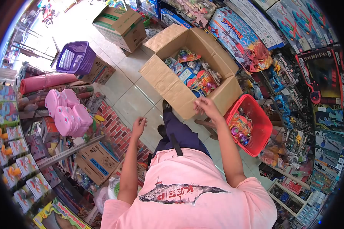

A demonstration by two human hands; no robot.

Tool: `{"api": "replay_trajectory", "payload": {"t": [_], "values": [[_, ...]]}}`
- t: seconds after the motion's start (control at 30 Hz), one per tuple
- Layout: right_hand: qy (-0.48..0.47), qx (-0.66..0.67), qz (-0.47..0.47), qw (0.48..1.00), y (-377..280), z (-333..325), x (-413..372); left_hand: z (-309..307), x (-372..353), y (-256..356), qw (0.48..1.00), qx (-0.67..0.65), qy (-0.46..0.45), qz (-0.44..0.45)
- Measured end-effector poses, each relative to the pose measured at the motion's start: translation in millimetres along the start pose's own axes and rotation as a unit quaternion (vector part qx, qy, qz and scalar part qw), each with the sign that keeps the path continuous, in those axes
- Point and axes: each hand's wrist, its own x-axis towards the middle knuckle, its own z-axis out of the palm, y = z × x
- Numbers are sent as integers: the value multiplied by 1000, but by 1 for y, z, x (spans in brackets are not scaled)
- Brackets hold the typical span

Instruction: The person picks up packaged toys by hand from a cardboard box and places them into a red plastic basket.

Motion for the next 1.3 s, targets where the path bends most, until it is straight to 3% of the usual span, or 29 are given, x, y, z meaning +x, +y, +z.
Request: {"api": "replay_trajectory", "payload": {"t": [0.1,0.2,0.3,0.37,0.4,0.47,0.5,0.57,0.7,0.77,0.8,0.87,0.9,1.0,1.07,1.13,1.23,1.3], "values": [[124,48,-40,990,-19,-13,47,1,42,90,994,47,-31,91],[204,78,-36,975,-29,-19,101,5,84,156,991,76,-25,104],[215,104,-66,969,-25,-21,156,11,118,215,983,74,-41,161],[216,110,-61,968,-22,-19,185,22,133,259,965,160,-68,194],[224,87,-20,970,-23,-15,197,29,146,269,965,165,-76,189],[268,69,38,960,-15,-7,223,42,175,286,928,202,-105,295],[273,77,41,958,-6,-5,235,51,187,294,926,207,-114,294],[245,-81,158,953,-7,-3,245,68,209,307,919,214,-160,289],[330,-175,141,917,32,12,274,96,268,302,866,305,-244,314],[369,-169,140,903,42,20,278,109,295,290,826,436,-273,233],[368,-179,142,901,46,21,281,114,307,285,819,437,-286,237],[364,-182,158,900,45,23,279,123,329,276,709,584,-379,109],[374,-175,167,895,40,23,276,127,337,269,701,585,-391,116],[392,-145,163,894,23,28,266,134,348,255,609,625,-459,166],[348,-82,204,911,-14,28,248,131,339,270,602,615,-477,175],[351,-110,208,906,-15,28,253,135,341,281,599,605,-491,184],[340,-150,228,900,-5,31,264,139,358,236,540,644,-500,207],[343,-164,243,892,-14,31,266,147,377,189,475,666,-510,267]]}}
